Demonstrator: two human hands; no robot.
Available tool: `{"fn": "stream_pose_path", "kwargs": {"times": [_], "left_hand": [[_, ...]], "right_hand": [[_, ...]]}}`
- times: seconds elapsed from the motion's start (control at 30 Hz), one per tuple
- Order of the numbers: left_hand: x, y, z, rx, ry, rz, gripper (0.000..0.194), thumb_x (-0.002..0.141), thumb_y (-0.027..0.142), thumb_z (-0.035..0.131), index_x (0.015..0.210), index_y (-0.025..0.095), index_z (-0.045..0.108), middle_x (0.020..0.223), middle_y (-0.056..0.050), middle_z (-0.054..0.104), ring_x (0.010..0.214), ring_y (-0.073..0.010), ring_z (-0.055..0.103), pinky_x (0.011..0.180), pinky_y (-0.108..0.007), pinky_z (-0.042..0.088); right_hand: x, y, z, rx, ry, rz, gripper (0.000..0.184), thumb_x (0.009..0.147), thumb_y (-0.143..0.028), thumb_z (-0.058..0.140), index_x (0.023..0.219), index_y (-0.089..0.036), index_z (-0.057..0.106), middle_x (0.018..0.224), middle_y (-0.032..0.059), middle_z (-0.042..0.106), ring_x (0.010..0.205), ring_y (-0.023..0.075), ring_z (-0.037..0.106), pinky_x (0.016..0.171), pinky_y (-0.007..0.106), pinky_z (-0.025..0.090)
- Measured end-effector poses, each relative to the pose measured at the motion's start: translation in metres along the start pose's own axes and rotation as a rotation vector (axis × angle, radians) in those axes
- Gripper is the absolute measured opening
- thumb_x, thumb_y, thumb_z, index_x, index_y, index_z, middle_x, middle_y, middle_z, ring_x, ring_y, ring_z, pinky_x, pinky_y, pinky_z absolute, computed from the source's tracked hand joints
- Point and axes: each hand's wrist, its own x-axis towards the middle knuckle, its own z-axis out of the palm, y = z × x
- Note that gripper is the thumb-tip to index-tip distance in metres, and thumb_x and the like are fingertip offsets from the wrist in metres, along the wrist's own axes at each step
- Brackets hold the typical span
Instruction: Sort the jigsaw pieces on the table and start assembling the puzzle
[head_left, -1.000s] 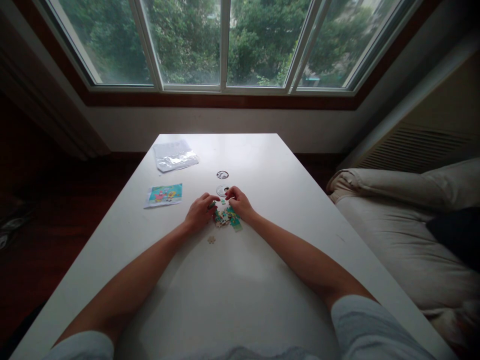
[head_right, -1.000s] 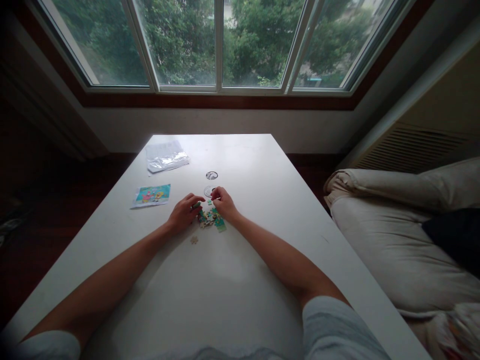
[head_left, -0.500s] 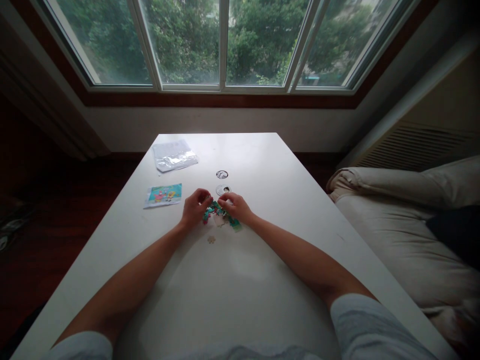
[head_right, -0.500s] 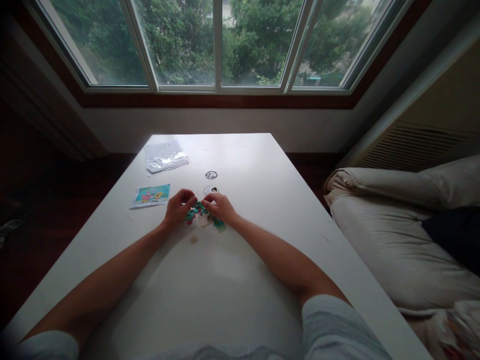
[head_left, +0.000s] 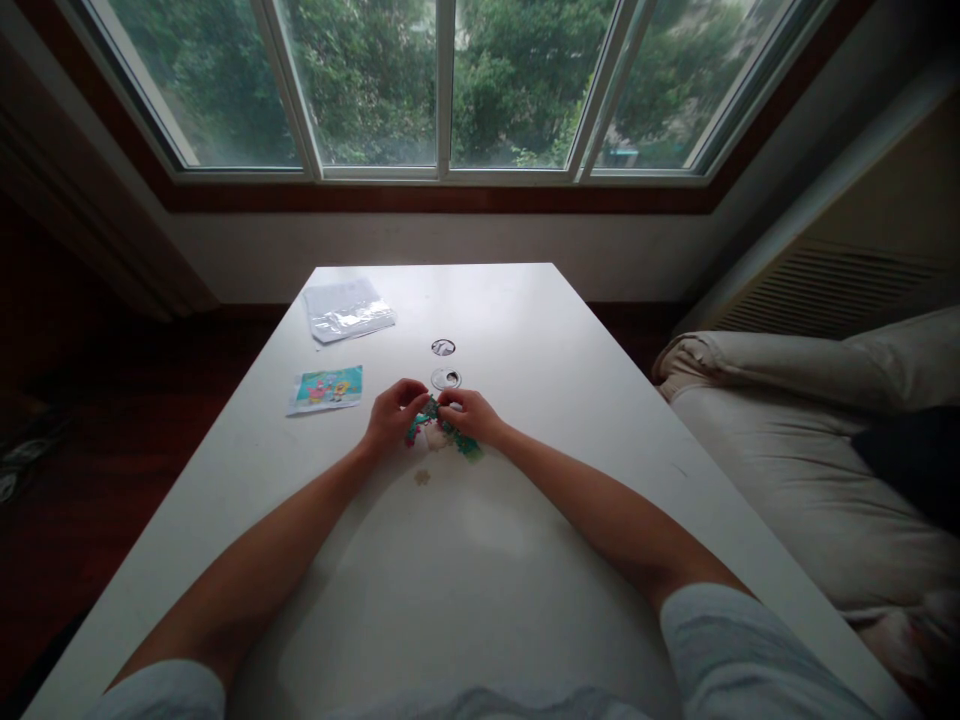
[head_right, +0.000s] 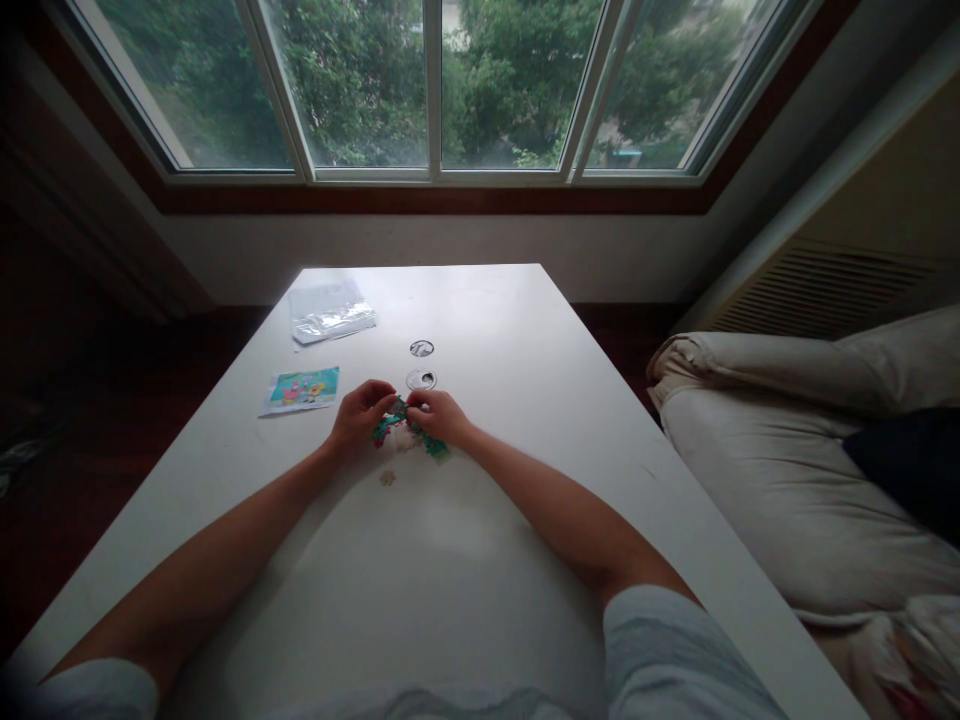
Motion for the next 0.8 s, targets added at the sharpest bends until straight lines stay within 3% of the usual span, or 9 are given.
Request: {"fn": "stream_pose_path", "kwargs": {"times": [0.2,0.5,0.8], "left_hand": [[0.0019,-0.0029,-0.0007,-0.074,-0.039,-0.035,0.021,0.081,0.038,0.074,0.088,0.019,0.068,0.082,-0.001,0.067,0.074,-0.0141,0.062,0.070,-0.027,0.052],[0.0027,0.0018,0.0013,-0.087,-0.041,-0.088,0.026,0.078,0.042,0.075,0.085,0.018,0.067,0.080,0.000,0.065,0.073,-0.0139,0.061,0.070,-0.027,0.051],[0.0034,-0.0022,0.0012,-0.104,-0.036,-0.118,0.026,0.078,0.041,0.075,0.086,0.018,0.067,0.081,0.000,0.065,0.074,-0.0140,0.061,0.070,-0.026,0.050]], "right_hand": [[0.0008,-0.0001,0.0008,-0.034,0.035,0.081,0.006,0.079,-0.021,0.058,0.076,-0.021,0.063,0.067,-0.0038,0.066,0.065,0.0127,0.056,0.063,0.022,0.042],[-0.0008,-0.0016,-0.0018,0.014,-0.013,0.024,0.014,0.088,-0.033,0.061,0.084,-0.021,0.067,0.073,-0.0020,0.069,0.070,0.0141,0.061,0.069,0.024,0.045],[0.0002,-0.0052,-0.0020,-0.049,0.001,0.031,0.013,0.089,-0.032,0.061,0.083,-0.022,0.067,0.072,-0.0024,0.069,0.067,0.0135,0.060,0.066,0.024,0.043]]}}
